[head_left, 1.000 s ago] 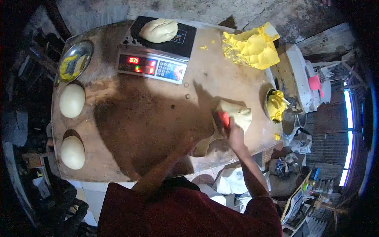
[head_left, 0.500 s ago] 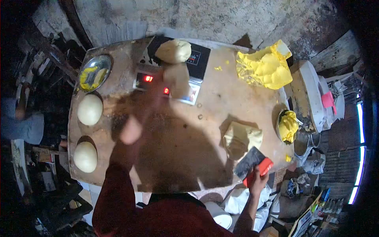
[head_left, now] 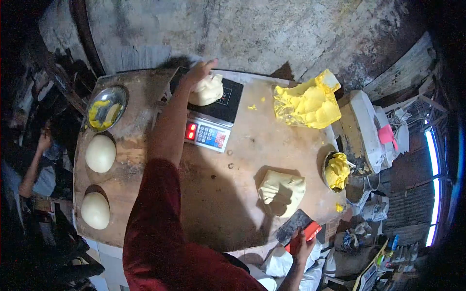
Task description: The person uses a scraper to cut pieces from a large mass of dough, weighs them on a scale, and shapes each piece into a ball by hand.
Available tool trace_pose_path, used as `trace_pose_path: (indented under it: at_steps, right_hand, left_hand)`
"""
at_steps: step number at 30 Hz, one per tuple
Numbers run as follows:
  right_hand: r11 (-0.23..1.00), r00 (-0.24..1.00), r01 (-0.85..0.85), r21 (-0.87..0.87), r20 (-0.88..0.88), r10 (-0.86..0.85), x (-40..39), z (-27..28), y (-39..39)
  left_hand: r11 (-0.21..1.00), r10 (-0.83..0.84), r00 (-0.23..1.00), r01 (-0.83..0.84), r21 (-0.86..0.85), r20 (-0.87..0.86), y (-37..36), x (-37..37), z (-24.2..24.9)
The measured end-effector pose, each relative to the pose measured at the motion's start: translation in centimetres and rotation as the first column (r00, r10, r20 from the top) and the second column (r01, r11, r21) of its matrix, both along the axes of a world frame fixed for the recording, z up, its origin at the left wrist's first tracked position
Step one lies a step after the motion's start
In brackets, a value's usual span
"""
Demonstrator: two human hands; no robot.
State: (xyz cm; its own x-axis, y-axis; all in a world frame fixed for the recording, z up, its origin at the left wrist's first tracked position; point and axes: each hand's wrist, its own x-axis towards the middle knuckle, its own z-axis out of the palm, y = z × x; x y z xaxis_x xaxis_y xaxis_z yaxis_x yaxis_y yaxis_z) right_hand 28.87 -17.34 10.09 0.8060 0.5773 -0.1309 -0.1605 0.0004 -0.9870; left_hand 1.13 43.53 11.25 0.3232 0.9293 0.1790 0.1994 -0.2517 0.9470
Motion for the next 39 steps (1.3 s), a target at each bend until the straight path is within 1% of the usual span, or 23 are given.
trace_pose_path:
  at_steps: [1,2,3,4,5,6,7,9,10,12,15,17,20,22,26,28,30,31,32,35,36,37,39]
  right_hand:
    - [0.999,1.0,0.004,-0.034,0.023,-0.003,0.4,-0.2,-0.3]
    - [1.0,1.0,-0.001,-0.021,0.023,0.001,1.2,-0.6,-0.2]
    - [1.0,1.0,-0.013,0.026,0.002,0.013,2.0,-1.3,-0.6]
    - [0.998,0.999,-0.031,0.061,-0.023,0.032,2.6,-1.5,-1.4]
    - [0.998,0.997,0.028,0.056,-0.072,-0.024,2.7,-1.2,-1.4]
    - [0.999,0.997,0.003,0.045,-0.082,0.001,3.2,-1.3,-1.9]
    - [0.999,0.997,0.025,0.025,-0.076,-0.023,3.8,-1.5,-2.5]
    - [0.999,0.997,0.032,0.033,-0.07,-0.029,5.7,-2.1,-4.0]
    - [0.999,1.0,0.018,0.051,-0.02,-0.017,7.0,-2.9,-5.2]
    - [0.993,0.997,0.081,0.082,-0.026,-0.079,7.7,-2.8,-6.8]
    - [0.996,0.991,0.085,0.008,-0.107,-0.084,9.5,-3.0,-11.3]
    - [0.995,0.989,0.099,0.014,-0.113,-0.097,10.2,-3.1,-14.1]
    - [0.981,0.977,0.191,0.023,-0.102,-0.188,11.1,-5.0,-17.0]
    - [0.997,0.985,0.071,0.003,-0.156,-0.07,9.7,-3.6,-16.5]
    - [0.987,0.993,-0.093,-0.128,0.067,0.102,8.4,-6.0,-10.3]
    - [0.91,0.816,-0.219,-0.352,0.446,0.369,4.5,-3.2,-5.1]
    - [0.879,0.544,-0.328,-0.346,0.691,0.475,-0.9,-0.3,1.3]
    - [0.674,0.443,-0.151,-0.723,0.561,0.7,-2.7,-0.1,3.8]
    - [0.474,0.376,-0.083,-0.876,0.413,0.829,-3.4,-2.9,7.4]
    - [0.426,0.309,-0.094,-0.9,0.38,0.872,-4.6,-9.9,16.9]
    - [0.426,0.304,-0.081,-0.901,0.384,0.872,-5.1,-9.4,18.5]
    - [0.488,0.346,-0.065,-0.87,0.439,0.829,-5.6,-8.4,19.6]
    - [0.621,0.423,-0.089,-0.778,0.535,0.731,-6.0,-6.7,21.2]
  left_hand:
    - [1.0,0.0,1.0,0.0,0.019,-0.002,-2.0,0.7,1.8]
    - [0.827,0.348,0.937,-0.321,0.462,0.03,-6.0,2.0,3.6]
    - [0.394,0.611,0.766,-0.512,0.763,0.198,-10.2,3.4,3.9]
    - [0.827,0.436,0.887,-0.329,0.456,-0.152,-12.5,5.4,0.9]
    - [0.938,0.272,0.955,-0.29,0.19,0.119,-23.5,6.3,4.5]
    - [0.738,0.566,0.816,-0.566,0.368,0.12,-24.0,12.9,-10.0]
    - [0.727,0.586,0.803,-0.581,0.368,0.111,-29.6,13.9,-12.1]
    - [0.994,0.084,0.996,-0.083,0.071,-0.01,-40.7,16.4,-15.4]
    - [0.98,0.153,0.984,-0.141,-0.137,0.085,-42.4,19.2,-20.9]
    - [0.925,0.263,0.963,-0.236,-0.297,0.057,-43.0,21.1,-16.6]
    - [0.965,0.117,0.99,-0.132,-0.226,-0.08,-40.4,23.3,-16.2]
    - [0.974,0.159,0.917,-0.206,-0.093,-0.365,-39.3,25.0,-16.5]
    - [0.961,0.064,0.875,-0.183,-0.207,-0.48,-40.5,23.9,-13.9]
    - [0.973,0.165,0.893,-0.216,-0.077,-0.418,-42.4,22.6,-15.2]
    - [0.979,0.049,0.968,-0.096,-0.182,-0.247,-46.7,17.6,-18.2]
    - [0.975,-0.007,0.997,0.025,-0.222,0.082,-47.9,14.6,-21.1]
    - [0.917,-0.087,0.996,0.081,-0.39,0.003,-48.9,10.7,-17.6]
    - [0.841,-0.156,0.985,0.09,-0.533,-0.079,-48.9,8.8,-15.8]
    - [0.829,-0.188,0.98,0.121,-0.546,-0.068,-48.4,8.0,-17.2]
    - [0.816,-0.197,0.97,0.081,-0.573,-0.144,-46.9,6.4,-19.6]
    - [0.642,0.059,0.963,0.164,-0.749,0.261,-46.1,6.2,-17.6]
    - [0.455,0.388,0.756,0.34,-0.823,0.527,-45.1,5.8,-16.5]
    - [0.424,0.493,0.596,0.471,-0.774,0.633,-42.0,4.6,-17.0]
